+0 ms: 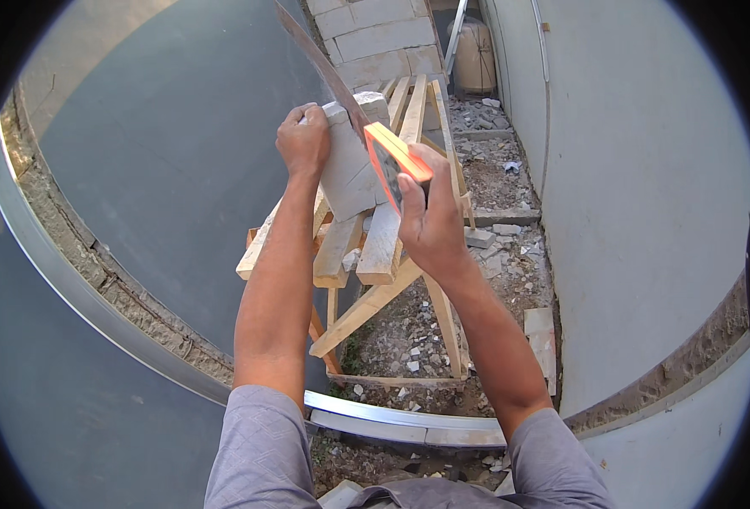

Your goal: Cutting and shaping lightweight concrete blocks using a saw and hammer on a construction site.

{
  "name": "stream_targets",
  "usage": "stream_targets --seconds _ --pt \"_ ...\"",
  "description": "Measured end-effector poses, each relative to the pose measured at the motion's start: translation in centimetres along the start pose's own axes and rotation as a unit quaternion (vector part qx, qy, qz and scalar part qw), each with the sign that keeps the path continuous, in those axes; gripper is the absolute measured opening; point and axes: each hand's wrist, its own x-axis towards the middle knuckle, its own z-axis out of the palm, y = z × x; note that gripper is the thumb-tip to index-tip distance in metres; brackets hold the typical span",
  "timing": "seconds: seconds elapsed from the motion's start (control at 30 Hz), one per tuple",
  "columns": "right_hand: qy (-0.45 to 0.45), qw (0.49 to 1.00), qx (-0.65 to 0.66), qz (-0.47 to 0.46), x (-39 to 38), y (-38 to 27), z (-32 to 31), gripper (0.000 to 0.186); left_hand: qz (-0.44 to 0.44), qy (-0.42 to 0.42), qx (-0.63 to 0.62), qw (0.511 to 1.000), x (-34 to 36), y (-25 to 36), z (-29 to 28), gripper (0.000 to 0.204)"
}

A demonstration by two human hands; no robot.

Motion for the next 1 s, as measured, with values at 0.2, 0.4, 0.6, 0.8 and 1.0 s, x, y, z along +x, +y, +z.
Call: stream_targets --seconds 0.2,0.4,0.6,0.8,1.0 --pt "-0.02 0.999 -0.016 0.044 -4.2 -0.8 1.5 0.038 -0.052 -0.003 0.054 0.997 1.4 -2.0 -1.3 0.042" --pt "-0.06 0.986 -0.048 0.146 -19.4 -6.8 -8.5 0.042 -0.028 -0.009 0.042 0.999 1.1 -0.5 -0.9 0.042" --pt "-0.025 0.992 0.012 0.122 0.4 0.4 2.4 0.035 -0.008 -0.001 0.002 1.0 0.3 -0.8 0.9 0.037" --pt "-0.044 0.995 -0.054 0.072 -8.8 -3.0 -1.4 0.042 -0.052 0.003 0.065 0.997 1.5 -1.0 -2.3 0.037" --pt "-0.06 0.992 -0.059 0.093 -16.2 -6.3 -7.3 0.042 -0.012 -0.011 0.064 0.998 1.7 -0.9 -2.0 0.039"
